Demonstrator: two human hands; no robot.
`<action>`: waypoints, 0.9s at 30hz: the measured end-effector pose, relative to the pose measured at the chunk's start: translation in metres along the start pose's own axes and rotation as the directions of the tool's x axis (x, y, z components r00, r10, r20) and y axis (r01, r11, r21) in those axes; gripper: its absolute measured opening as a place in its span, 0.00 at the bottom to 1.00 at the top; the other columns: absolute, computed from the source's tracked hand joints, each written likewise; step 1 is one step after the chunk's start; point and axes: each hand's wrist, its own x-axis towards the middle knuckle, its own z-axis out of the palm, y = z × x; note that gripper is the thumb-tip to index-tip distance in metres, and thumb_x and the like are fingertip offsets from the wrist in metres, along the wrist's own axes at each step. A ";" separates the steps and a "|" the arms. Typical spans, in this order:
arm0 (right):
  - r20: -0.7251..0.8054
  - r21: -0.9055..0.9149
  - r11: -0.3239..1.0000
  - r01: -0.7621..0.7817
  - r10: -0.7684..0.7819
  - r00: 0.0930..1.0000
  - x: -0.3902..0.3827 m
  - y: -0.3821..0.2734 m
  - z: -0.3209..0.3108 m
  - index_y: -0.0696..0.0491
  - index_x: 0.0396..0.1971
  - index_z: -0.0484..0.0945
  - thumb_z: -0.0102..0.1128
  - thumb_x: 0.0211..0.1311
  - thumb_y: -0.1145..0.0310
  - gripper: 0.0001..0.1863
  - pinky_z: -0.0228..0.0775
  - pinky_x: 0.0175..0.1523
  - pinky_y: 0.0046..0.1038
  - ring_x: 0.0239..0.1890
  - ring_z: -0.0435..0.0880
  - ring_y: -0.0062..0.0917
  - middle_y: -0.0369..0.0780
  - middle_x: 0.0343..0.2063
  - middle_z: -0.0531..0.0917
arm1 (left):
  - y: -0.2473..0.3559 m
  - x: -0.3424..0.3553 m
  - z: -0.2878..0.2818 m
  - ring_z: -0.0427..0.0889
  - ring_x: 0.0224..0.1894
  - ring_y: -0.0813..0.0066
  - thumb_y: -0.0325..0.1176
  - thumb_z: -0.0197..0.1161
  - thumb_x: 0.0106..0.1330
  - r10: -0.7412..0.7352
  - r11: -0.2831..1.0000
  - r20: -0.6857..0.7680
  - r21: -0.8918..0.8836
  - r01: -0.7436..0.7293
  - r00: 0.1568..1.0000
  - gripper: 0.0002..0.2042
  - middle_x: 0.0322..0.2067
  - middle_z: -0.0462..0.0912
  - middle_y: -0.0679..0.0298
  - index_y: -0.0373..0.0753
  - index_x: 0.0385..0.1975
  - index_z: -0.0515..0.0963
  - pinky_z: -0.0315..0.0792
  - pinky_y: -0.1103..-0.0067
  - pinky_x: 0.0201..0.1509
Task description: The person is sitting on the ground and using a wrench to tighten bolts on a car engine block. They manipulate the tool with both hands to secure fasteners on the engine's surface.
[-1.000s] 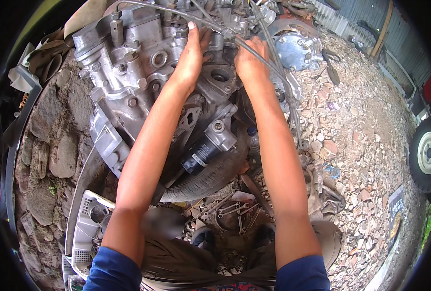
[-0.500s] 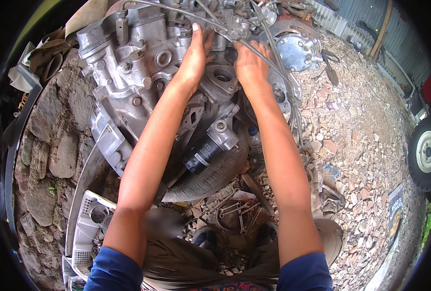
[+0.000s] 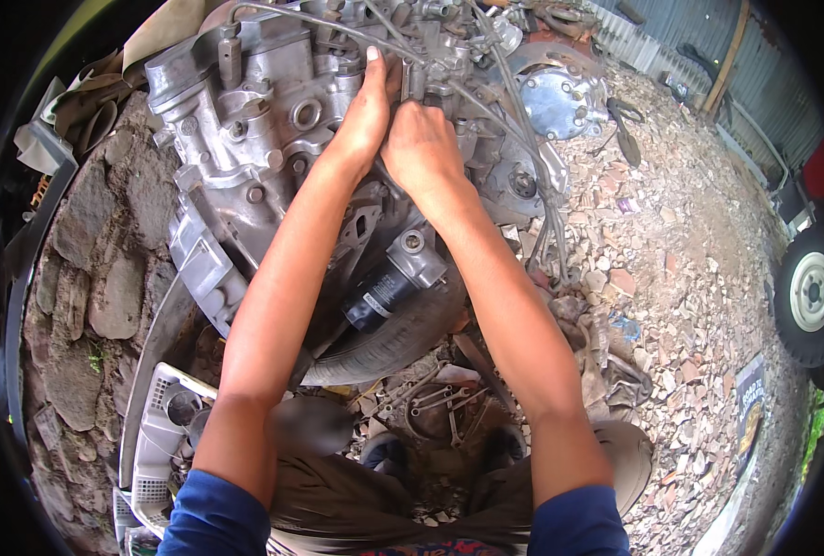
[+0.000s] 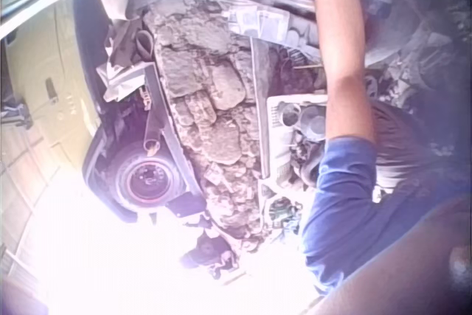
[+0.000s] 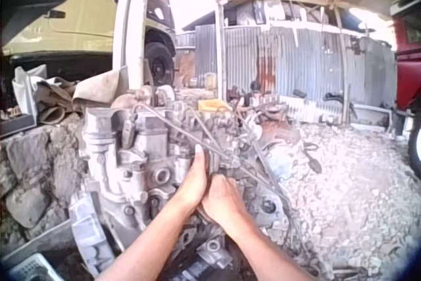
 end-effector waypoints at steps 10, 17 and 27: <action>-0.226 0.201 0.980 -0.014 0.061 0.972 0.006 0.034 -0.003 0.63 0.37 0.81 0.56 0.59 0.70 0.12 0.72 0.47 0.42 0.41 0.82 0.50 0.56 0.32 0.83 | 0.006 -0.005 0.001 0.47 0.75 0.60 0.67 0.24 0.70 0.046 0.999 0.012 0.010 -0.046 0.999 0.44 0.72 0.50 0.50 0.33 0.72 0.45 0.46 0.64 0.74; -0.358 -0.096 0.984 0.148 -0.173 0.917 0.017 0.064 -0.006 0.60 0.49 0.79 0.52 0.58 0.78 0.18 0.71 0.52 0.43 0.45 0.79 0.52 0.57 0.41 0.80 | 0.008 -0.007 0.004 0.46 0.75 0.60 0.67 0.24 0.70 -0.008 0.999 -0.043 0.040 0.009 0.999 0.44 0.72 0.48 0.49 0.31 0.71 0.45 0.46 0.63 0.74; -0.329 -0.208 0.955 0.212 -0.272 0.904 0.030 0.087 0.012 0.56 0.51 0.79 0.53 0.54 0.81 0.22 0.70 0.51 0.44 0.43 0.79 0.49 0.53 0.38 0.80 | 0.008 -0.011 0.002 0.44 0.75 0.59 0.67 0.22 0.70 -0.018 0.999 0.003 0.036 0.018 1.000 0.44 0.72 0.46 0.49 0.31 0.71 0.44 0.45 0.63 0.75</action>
